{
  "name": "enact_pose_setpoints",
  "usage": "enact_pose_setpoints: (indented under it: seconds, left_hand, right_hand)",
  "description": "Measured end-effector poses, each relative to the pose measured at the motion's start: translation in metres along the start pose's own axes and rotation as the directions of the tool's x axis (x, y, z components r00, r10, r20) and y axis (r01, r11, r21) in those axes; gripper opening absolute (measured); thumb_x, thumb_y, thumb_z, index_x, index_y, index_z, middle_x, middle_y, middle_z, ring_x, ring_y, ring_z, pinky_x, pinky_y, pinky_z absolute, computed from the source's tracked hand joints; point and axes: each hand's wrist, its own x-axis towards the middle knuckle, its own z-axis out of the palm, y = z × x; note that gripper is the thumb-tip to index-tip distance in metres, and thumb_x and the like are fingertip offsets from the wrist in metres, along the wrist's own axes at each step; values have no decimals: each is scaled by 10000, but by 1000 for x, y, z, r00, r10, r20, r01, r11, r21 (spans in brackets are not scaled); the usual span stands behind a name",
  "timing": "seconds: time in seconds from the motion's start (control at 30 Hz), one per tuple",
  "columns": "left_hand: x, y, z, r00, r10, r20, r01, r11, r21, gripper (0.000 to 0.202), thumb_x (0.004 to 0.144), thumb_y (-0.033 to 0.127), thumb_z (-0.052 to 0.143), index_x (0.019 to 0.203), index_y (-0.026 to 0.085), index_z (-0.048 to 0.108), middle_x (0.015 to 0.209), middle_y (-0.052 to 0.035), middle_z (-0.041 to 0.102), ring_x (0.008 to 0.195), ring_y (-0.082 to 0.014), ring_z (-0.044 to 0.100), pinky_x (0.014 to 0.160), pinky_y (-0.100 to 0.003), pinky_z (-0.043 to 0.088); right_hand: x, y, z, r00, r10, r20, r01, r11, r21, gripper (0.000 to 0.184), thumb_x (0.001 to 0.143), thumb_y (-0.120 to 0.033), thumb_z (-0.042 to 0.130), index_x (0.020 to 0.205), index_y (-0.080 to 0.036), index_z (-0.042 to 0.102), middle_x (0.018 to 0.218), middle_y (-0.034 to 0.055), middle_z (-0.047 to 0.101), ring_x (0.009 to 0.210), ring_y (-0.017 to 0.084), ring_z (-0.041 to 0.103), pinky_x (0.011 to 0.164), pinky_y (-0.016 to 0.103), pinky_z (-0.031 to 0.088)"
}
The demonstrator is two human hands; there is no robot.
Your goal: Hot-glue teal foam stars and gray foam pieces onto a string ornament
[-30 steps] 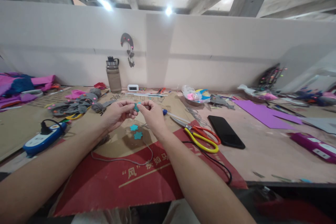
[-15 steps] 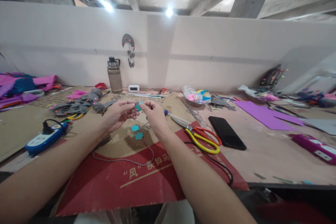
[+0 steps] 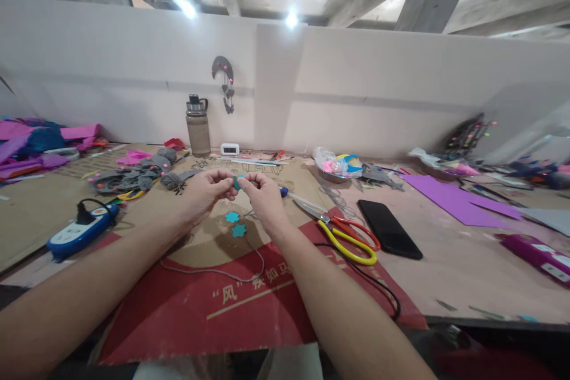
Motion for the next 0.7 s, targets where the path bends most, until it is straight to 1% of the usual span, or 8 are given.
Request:
enact_pose_setpoints:
  seconds: [0.07, 0.17, 0.27, 0.33, 0.43, 0.53, 0.63, 0.7]
  left_hand:
    - [0, -2, 1, 1000, 25, -6, -25, 999, 25, 151, 671, 213, 675, 771, 118, 613, 630, -19, 627, 578, -108, 594, 596, -254, 491]
    - [0, -3, 1, 1000, 16, 22, -16, 1000, 24, 186, 660, 218, 685, 809, 119, 631, 693, -31, 638, 617, -116, 603, 624, -270, 497]
    - [-1, 0, 0, 998, -18, 61, 17, 1000, 18, 243, 637, 238, 710, 841, 123, 645, 766, -44, 644, 635, -122, 603, 586, -257, 490]
    - [-1, 4, -1, 995, -49, 88, 48, 999, 10, 265, 630, 247, 717, 855, 125, 649, 788, -50, 643, 644, -126, 605, 563, -248, 483]
    - [-2, 8, -2, 987, -96, 128, 97, 995, 2, 260, 675, 279, 678, 885, 129, 640, 722, -49, 642, 644, -142, 618, 534, -239, 473]
    - [-2, 10, -5, 986, -99, 131, 90, 994, 68, 279, 705, 327, 647, 900, 129, 622, 689, -60, 651, 618, -168, 640, 472, -229, 456]
    - [-1, 11, -7, 992, -77, 102, 62, 988, 144, 297, 696, 352, 654, 887, 130, 607, 723, -71, 662, 620, -199, 663, 450, -240, 468]
    - [0, 11, -7, 994, -65, 89, 48, 982, 185, 304, 690, 358, 661, 880, 128, 602, 725, -74, 661, 633, -208, 669, 461, -246, 483]
  right_hand:
    - [0, 0, 0, 1000, 9, -6, -9, 1000, 26, 266, 673, -436, 648, 726, -200, 536, 488, -88, 350, 412, 57, 241, 401, 212, 177]
    - [1, -1, -1, 1000, 26, -8, -25, 997, 74, 263, 662, -422, 658, 711, -194, 534, 488, -86, 349, 417, 56, 243, 404, 212, 180]
    - [1, -1, -1, 999, 40, 2, -40, 993, 115, 265, 652, -408, 668, 689, -189, 523, 490, -86, 348, 423, 54, 247, 408, 211, 180]
    - [1, -1, -1, 999, 39, 1, -39, 993, 112, 268, 652, -409, 668, 688, -189, 519, 497, -84, 354, 426, 54, 255, 411, 211, 182]
    - [2, -1, -2, 1000, 14, -17, -14, 999, 32, 269, 661, -426, 656, 693, -193, 526, 500, -82, 366, 427, 59, 268, 419, 217, 197]
    - [1, -2, -2, 998, -55, -39, 50, 993, -107, 259, 684, -438, 629, 701, -195, 542, 516, -73, 399, 440, 68, 292, 443, 226, 234]
    - [-2, -3, -2, 985, -164, -46, 146, 953, -266, 235, 702, -423, 613, 717, -194, 563, 567, -48, 459, 489, 87, 345, 484, 236, 276]
    - [-3, -2, -2, 973, -230, -35, 203, 913, -353, 225, 722, -418, 597, 750, -196, 579, 583, -37, 468, 518, 102, 365, 501, 243, 288]
